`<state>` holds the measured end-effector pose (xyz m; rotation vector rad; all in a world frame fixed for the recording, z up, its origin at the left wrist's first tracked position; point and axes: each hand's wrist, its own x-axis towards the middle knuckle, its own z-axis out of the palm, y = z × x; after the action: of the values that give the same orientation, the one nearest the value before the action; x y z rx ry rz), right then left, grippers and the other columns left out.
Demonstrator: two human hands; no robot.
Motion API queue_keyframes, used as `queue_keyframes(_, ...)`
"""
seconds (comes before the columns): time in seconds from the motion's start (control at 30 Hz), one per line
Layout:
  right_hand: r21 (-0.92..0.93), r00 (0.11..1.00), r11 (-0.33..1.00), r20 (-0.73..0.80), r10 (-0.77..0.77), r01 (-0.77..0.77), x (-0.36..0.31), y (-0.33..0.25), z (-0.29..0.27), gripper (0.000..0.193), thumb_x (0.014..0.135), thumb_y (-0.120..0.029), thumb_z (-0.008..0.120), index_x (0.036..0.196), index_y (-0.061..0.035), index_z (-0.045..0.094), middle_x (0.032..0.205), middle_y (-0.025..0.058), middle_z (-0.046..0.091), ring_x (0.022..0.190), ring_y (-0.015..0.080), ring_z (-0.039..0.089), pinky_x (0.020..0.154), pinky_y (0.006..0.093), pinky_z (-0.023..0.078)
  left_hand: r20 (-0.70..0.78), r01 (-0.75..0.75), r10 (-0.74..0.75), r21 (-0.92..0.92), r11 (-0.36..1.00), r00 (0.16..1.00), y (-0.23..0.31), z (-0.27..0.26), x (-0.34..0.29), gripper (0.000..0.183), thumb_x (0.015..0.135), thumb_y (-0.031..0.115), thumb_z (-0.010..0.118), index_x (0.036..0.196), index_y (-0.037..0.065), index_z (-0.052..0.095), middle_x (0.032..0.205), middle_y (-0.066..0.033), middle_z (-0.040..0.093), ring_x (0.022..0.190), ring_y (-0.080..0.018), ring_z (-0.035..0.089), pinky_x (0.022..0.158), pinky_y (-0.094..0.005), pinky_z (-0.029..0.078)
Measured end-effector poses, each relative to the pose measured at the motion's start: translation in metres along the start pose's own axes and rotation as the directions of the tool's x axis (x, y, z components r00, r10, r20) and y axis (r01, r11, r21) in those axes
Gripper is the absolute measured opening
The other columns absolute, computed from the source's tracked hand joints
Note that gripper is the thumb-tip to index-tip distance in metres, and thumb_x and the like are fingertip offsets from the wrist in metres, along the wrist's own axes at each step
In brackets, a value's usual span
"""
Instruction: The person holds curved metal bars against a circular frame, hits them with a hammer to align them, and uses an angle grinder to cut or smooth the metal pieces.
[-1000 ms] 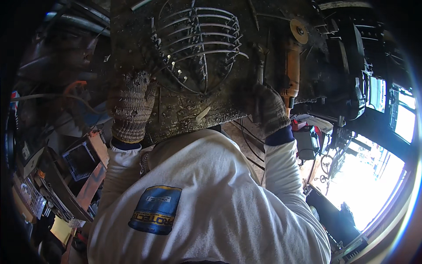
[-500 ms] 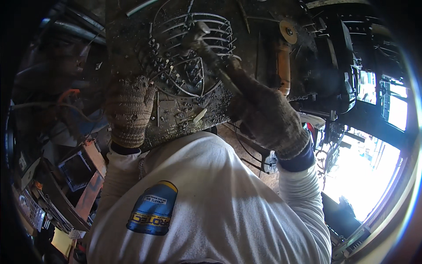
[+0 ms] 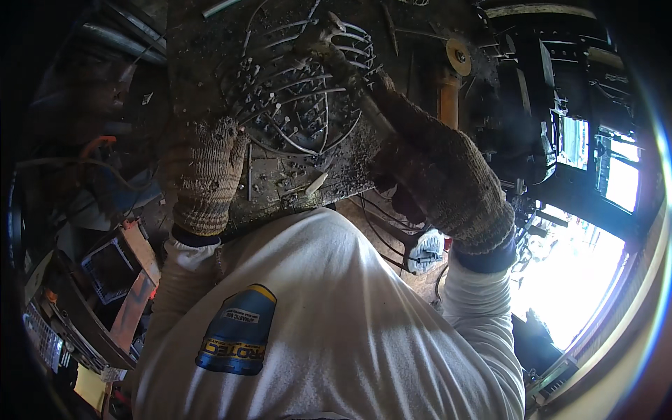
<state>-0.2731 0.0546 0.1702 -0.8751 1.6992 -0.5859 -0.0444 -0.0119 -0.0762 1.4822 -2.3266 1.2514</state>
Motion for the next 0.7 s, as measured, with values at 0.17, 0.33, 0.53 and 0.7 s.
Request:
queue_keyframes(0.17, -0.371, 0.98, 0.911, 0.147, -0.134, 0.181, 0.008, 0.011, -0.001, 0.059, 0.101, -0.027, 0.054, 0.152, -0.0062, 0.033, 0.074, 0.0042, 0.065, 0.057, 0.0073, 0.057, 0.05, 0.0223, 0.044, 0.112, 0.017, -0.005, -0.105, 0.994, 0.994, 0.007, 0.006, -0.009, 0.063, 0.099, 0.059, 0.039, 0.138, 0.011, 0.051, 0.113, -0.025, 0.064, 0.076, -0.0396, 0.068, 0.052, -0.0543, 0.055)
queue_keyframes(0.33, -0.013, 0.995, 1.0, 0.096, -0.025, 0.026, 0.002, 0.003, -0.006, 0.057, 0.1, -0.012, 0.055, 0.152, -0.0087, 0.034, 0.08, 0.0031, 0.065, 0.06, 0.0052, 0.058, 0.05, 0.02, 0.046, 0.06, -0.004, 0.003, 0.005, 1.0, 0.998, -0.001, -0.003, 0.002, 0.065, 0.098, 0.061, 0.039, 0.14, 0.012, 0.049, 0.114, -0.0256, 0.063, 0.076, -0.0395, 0.068, 0.052, -0.0542, 0.055)
queue_keyframes(0.53, -0.183, 0.974, 0.958, 0.076, -0.212, 0.222, 0.003, 0.011, -0.01, 0.058, 0.1, -0.013, 0.053, 0.153, -0.0066, 0.032, 0.079, 0.0041, 0.065, 0.06, 0.0056, 0.057, 0.051, 0.0199, 0.045, 0.152, 0.051, -0.049, -0.013, 0.999, 0.987, 0.007, 0.001, 0.0, 0.067, 0.097, 0.063, 0.039, 0.14, 0.013, 0.049, 0.114, -0.0258, 0.062, 0.076, -0.0396, 0.068, 0.052, -0.0539, 0.056)
queue_keyframes(0.7, -0.125, 0.995, 0.992, 0.103, -0.008, 0.021, -0.002, 0.003, -0.007, 0.065, 0.099, -0.023, 0.057, 0.154, -0.0051, 0.027, 0.079, 0.0068, 0.066, 0.059, 0.0084, 0.058, 0.05, 0.0217, 0.046, -0.01, -0.033, 0.033, -0.035, 0.999, 0.999, 0.0, 0.012, -0.002, 0.08, 0.097, 0.065, 0.02, 0.127, 0.001, 0.057, 0.103, -0.0304, 0.063, 0.072, -0.0434, 0.064, 0.053, -0.0566, 0.052)
